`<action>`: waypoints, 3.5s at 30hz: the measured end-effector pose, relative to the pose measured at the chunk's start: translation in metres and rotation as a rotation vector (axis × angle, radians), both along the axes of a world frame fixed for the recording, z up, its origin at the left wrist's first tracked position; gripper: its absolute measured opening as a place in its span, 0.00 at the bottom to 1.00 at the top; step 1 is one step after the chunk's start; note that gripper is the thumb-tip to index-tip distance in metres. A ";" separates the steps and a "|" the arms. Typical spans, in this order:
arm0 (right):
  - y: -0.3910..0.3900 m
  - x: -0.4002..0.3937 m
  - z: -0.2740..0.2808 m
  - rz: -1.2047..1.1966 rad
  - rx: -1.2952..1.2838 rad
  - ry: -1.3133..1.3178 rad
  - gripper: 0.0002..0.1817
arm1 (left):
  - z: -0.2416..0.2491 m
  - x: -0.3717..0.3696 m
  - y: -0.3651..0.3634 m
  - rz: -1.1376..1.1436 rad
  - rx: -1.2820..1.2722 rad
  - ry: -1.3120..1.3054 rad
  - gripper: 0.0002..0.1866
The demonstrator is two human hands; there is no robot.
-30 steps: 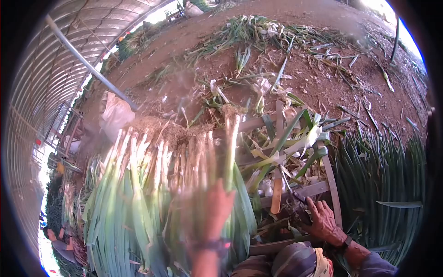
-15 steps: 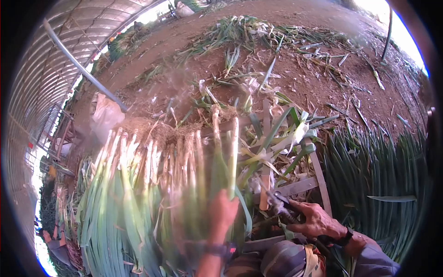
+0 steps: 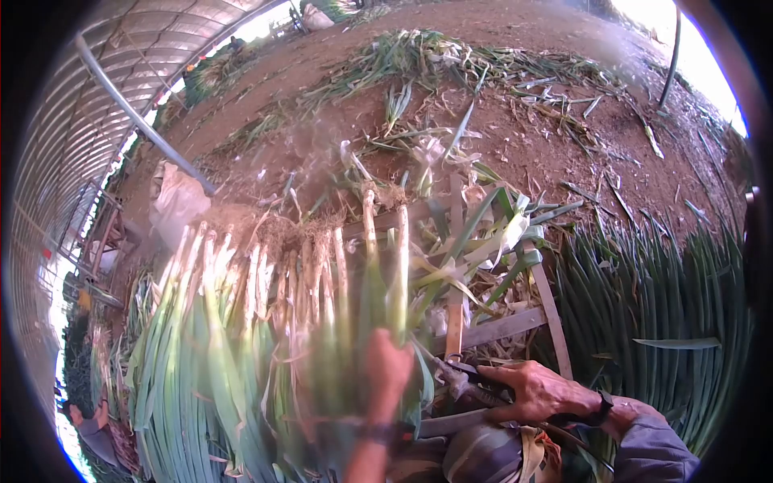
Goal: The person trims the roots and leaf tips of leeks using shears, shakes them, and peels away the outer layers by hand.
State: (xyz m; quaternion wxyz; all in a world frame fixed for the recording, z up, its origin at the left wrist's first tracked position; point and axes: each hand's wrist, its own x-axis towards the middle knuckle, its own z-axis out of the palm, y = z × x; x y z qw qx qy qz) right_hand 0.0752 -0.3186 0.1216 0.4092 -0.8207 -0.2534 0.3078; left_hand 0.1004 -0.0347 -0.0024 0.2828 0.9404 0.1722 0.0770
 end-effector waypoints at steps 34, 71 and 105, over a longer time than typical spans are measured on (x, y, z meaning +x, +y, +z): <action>0.066 0.148 -0.049 -0.231 -0.013 -0.387 0.26 | 0.007 -0.001 0.022 -0.167 -0.085 0.145 0.23; 0.079 0.134 -0.045 -0.029 -0.141 -0.383 0.37 | -0.010 0.033 0.030 -0.196 0.253 0.287 0.19; 0.041 0.055 0.004 0.176 -0.109 -0.212 0.44 | 0.005 0.026 0.045 0.041 -0.239 0.240 0.34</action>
